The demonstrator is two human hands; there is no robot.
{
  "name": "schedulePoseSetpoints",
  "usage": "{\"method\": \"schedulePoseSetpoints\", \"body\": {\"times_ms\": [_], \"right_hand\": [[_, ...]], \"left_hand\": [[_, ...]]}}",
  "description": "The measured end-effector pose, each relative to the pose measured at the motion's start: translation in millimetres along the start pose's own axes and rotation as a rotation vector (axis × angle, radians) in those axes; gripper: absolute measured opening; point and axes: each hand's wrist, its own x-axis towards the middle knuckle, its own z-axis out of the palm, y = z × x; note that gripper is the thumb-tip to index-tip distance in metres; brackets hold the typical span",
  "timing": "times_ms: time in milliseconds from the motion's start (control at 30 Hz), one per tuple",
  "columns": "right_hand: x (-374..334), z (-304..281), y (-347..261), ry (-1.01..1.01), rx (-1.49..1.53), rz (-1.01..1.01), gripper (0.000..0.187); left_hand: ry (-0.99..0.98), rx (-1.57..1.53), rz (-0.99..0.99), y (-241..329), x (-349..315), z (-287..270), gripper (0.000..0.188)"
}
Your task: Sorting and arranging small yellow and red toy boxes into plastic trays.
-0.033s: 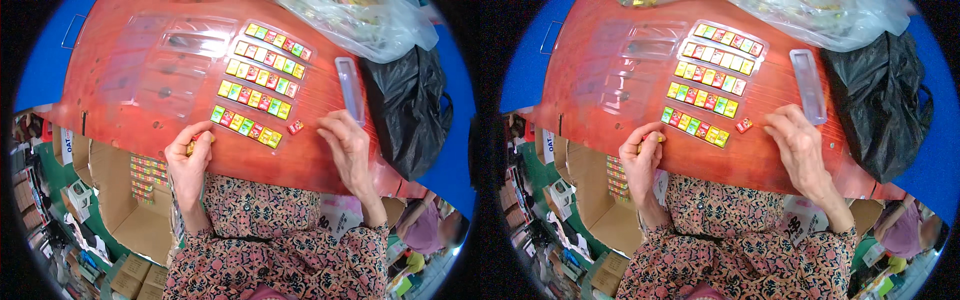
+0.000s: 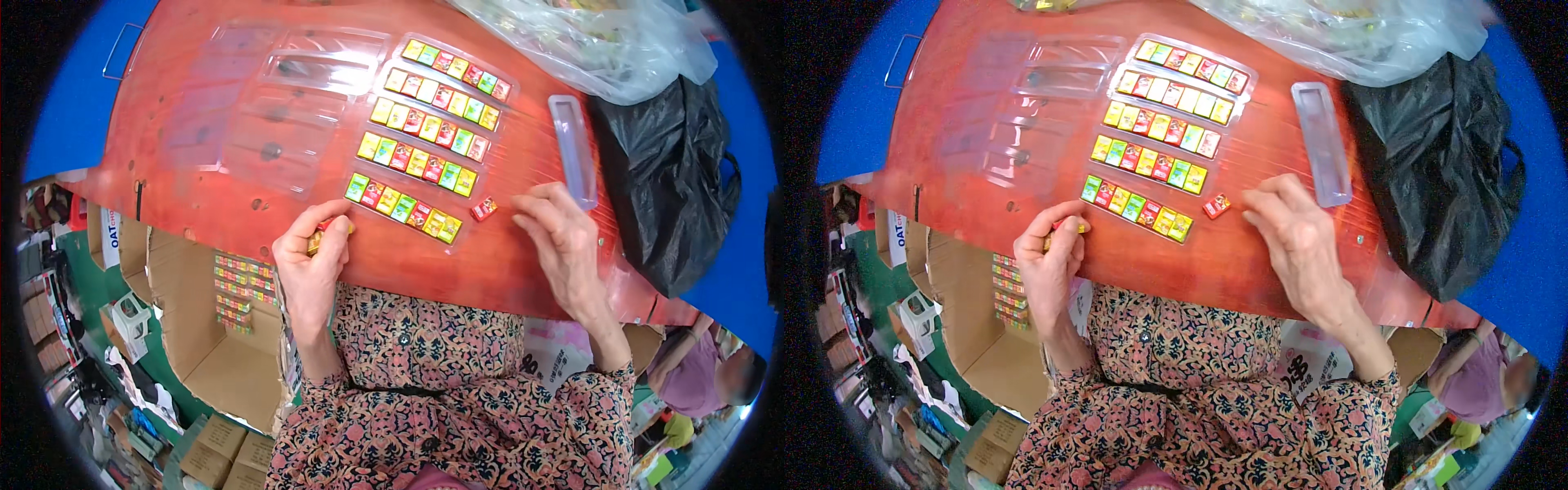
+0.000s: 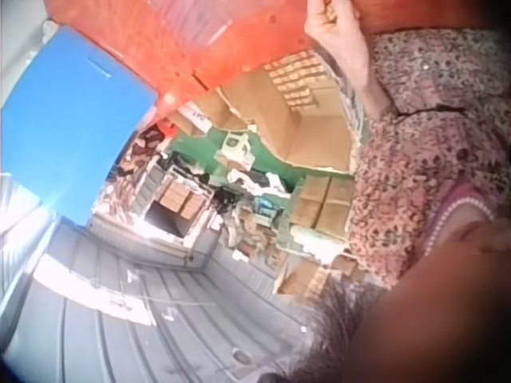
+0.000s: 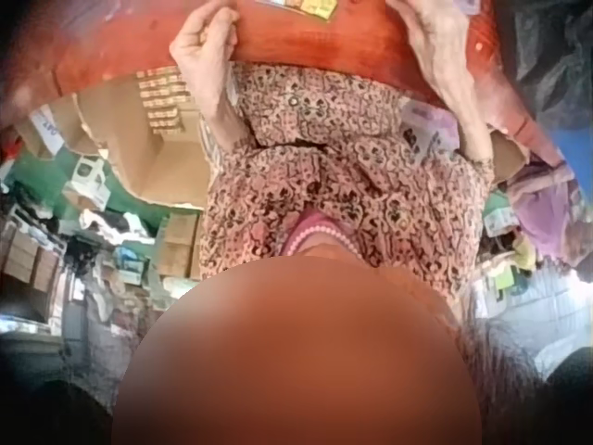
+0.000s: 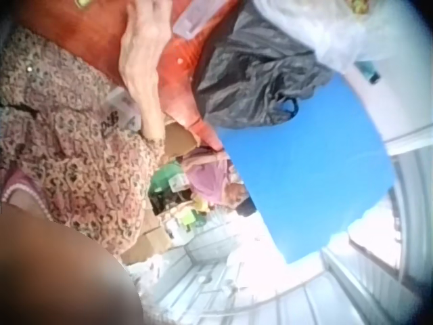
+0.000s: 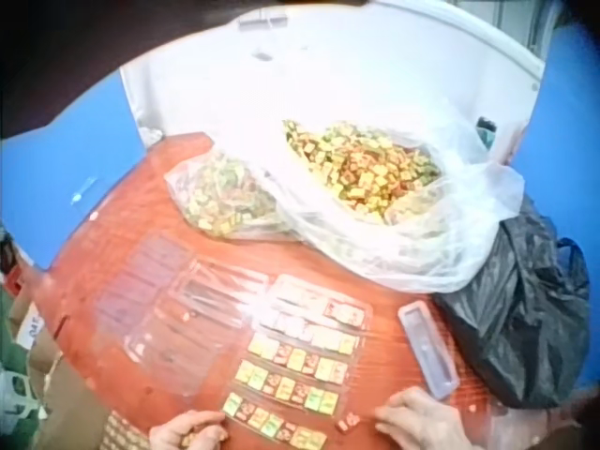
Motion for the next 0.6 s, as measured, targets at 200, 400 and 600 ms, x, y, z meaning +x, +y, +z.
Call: {"method": "schedulePoseSetpoints", "body": {"times_ms": [200,400,600], "right_hand": [[1.0,25.3,5.0,-0.110,-0.019,-0.097,0.029],[5.9,28.6,2.6,-0.102,0.066,-0.089,0.030],[12.8,30.6,6.4,-0.082,0.054,-0.132,0.027]], "left_hand": [[-0.039,0.030,0.034,-8.7,-0.7,-1.4,0.019],[-0.025,-0.013,0.015,-6.0,-3.6,-3.3,0.019],[-0.043,-0.082,0.038,-7.5,-0.3,-3.5,0.019]]}}
